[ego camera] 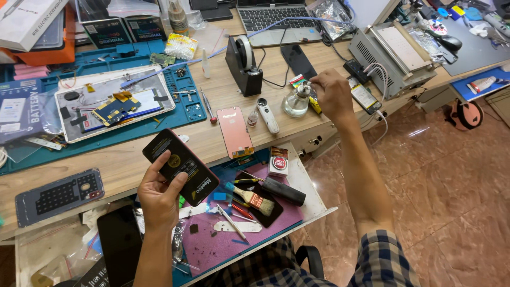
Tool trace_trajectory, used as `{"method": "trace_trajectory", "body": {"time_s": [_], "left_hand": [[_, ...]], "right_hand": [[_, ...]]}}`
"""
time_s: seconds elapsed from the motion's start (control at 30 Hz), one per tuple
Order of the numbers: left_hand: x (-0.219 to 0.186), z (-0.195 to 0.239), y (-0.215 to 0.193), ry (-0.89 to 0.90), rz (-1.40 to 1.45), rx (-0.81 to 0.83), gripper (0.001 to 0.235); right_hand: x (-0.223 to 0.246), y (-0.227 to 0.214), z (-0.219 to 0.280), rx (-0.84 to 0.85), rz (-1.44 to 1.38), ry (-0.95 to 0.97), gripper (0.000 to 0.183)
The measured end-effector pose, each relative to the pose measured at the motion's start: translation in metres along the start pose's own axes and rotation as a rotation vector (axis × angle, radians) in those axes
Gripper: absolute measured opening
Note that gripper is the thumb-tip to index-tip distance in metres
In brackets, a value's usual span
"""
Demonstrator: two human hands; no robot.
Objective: The person holds a smartphone battery and uses a small metal tool to scrape and clean the surface and edges. They repeatedly turn the battery over to work on different sides and inspect the cleaned areas.
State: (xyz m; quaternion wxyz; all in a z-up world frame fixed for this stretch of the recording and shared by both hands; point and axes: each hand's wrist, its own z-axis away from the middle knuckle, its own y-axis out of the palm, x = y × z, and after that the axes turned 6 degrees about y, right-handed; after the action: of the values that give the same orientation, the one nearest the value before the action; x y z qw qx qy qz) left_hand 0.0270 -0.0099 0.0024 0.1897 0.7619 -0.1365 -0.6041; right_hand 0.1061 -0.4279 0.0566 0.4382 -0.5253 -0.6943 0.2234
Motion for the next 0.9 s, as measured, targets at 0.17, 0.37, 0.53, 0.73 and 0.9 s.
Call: {"method": "trace_trajectory", "body": {"time_s": [0.17,0.37,0.53,0.73,0.9], "left_hand": [[0.001,-0.002,-0.004,-0.018,0.000,-0.010,0.056],[-0.003,-0.002,-0.003,-0.019,0.006,-0.012,0.056],[-0.005,-0.001,0.000,-0.014,0.003,-0.005,0.056],[-0.010,0.001,0.001,-0.002,0.004,0.010,0.056],[-0.004,0.002,-0.007,0.005,0.045,0.000,0.057]], "right_hand": [[-0.017,0.015,-0.009,0.087,0.205,0.031,0.013],[-0.012,0.017,-0.013,0.159,0.397,-0.028,0.008],[-0.016,0.026,-0.016,0.168,0.578,-0.148,0.010],[-0.016,0.028,-0.019,0.172,0.639,-0.145,0.011],[-0.007,0.020,-0.014,0.087,0.541,-0.122,0.010]]}}
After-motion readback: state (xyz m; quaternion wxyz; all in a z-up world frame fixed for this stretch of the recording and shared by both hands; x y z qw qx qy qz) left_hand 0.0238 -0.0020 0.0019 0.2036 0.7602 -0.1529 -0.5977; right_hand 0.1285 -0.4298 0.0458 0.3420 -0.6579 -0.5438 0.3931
